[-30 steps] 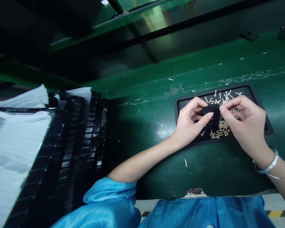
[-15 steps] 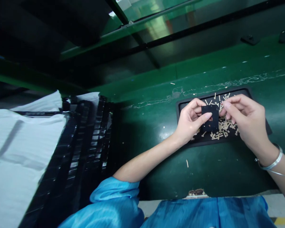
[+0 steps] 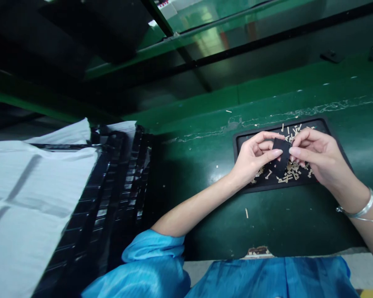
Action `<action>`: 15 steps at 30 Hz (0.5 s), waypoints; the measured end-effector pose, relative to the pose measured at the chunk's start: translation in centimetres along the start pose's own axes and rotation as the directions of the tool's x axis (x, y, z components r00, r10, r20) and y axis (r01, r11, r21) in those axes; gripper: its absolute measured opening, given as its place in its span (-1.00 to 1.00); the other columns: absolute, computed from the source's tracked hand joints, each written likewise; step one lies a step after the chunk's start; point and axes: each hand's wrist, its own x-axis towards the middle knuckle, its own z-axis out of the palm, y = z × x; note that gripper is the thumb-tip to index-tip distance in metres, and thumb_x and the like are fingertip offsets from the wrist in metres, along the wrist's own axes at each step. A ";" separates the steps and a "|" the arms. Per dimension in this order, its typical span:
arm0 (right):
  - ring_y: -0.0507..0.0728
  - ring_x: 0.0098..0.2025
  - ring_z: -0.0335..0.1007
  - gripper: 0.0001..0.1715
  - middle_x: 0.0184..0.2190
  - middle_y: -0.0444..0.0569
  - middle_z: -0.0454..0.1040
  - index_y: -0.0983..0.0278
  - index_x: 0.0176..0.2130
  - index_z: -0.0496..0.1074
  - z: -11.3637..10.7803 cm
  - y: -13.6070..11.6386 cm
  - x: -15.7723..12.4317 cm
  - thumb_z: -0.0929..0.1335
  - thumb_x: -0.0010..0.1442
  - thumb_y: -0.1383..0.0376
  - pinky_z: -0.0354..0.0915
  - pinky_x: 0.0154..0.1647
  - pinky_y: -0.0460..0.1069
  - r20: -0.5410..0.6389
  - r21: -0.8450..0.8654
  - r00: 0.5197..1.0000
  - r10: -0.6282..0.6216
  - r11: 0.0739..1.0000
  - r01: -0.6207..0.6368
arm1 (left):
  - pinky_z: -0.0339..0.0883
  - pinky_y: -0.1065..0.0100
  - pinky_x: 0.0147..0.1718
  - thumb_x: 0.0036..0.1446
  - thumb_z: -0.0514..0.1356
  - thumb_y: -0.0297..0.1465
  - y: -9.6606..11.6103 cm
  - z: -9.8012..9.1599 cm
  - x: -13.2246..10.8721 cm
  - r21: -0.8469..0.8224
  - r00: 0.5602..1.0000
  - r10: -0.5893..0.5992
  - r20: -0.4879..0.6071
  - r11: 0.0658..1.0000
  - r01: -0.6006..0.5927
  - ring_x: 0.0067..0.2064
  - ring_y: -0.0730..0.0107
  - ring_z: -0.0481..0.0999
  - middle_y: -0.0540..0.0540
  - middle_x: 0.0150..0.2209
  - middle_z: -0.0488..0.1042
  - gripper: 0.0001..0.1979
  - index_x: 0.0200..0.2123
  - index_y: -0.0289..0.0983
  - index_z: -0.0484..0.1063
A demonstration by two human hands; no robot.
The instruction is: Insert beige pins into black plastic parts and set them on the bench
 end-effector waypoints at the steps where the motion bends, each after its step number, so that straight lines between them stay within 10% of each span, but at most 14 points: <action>1: -0.07 -0.60 0.31 -0.78 -0.61 -0.17 0.39 0.24 -0.51 0.50 0.0 0.0 0.0 0.56 -0.18 0.27 0.21 -0.64 -0.23 -0.007 -0.010 1.000 -0.017 1.000 0.017 | 0.27 0.47 -0.39 0.00 0.32 -0.27 0.0 0.1 0.0 0.056 0.999 0.017 -0.028 0.998 -0.015 -0.42 0.54 0.41 0.06 -0.48 0.37 -0.64 -0.16 -0.29 0.38; 8: -0.10 -0.56 0.32 -0.84 -0.56 -0.19 0.43 0.24 -0.50 0.50 0.7 0.4 -0.6 0.53 -0.14 0.37 0.27 -0.55 -0.24 -0.107 -0.126 0.982 -0.157 0.982 0.143 | 0.36 0.45 -0.40 -0.13 0.40 -0.32 -0.4 0.7 -0.7 0.421 0.987 0.161 -0.031 0.897 -0.133 -0.14 0.31 0.44 -0.13 -0.14 0.44 -0.40 0.02 -0.26 0.33; 15: -0.10 -0.56 0.37 -0.86 -0.56 -0.21 0.46 0.22 -0.49 0.52 1.3 0.5 -0.9 0.51 -0.12 0.41 0.33 -0.50 -0.25 -0.121 -0.165 0.971 -0.206 0.969 0.185 | 0.40 0.46 -0.41 -0.01 0.32 -0.38 -1.1 0.4 -0.5 0.433 0.952 0.306 0.023 0.855 -0.285 -0.01 0.22 0.42 -0.18 0.02 0.40 -0.49 0.04 -0.25 0.31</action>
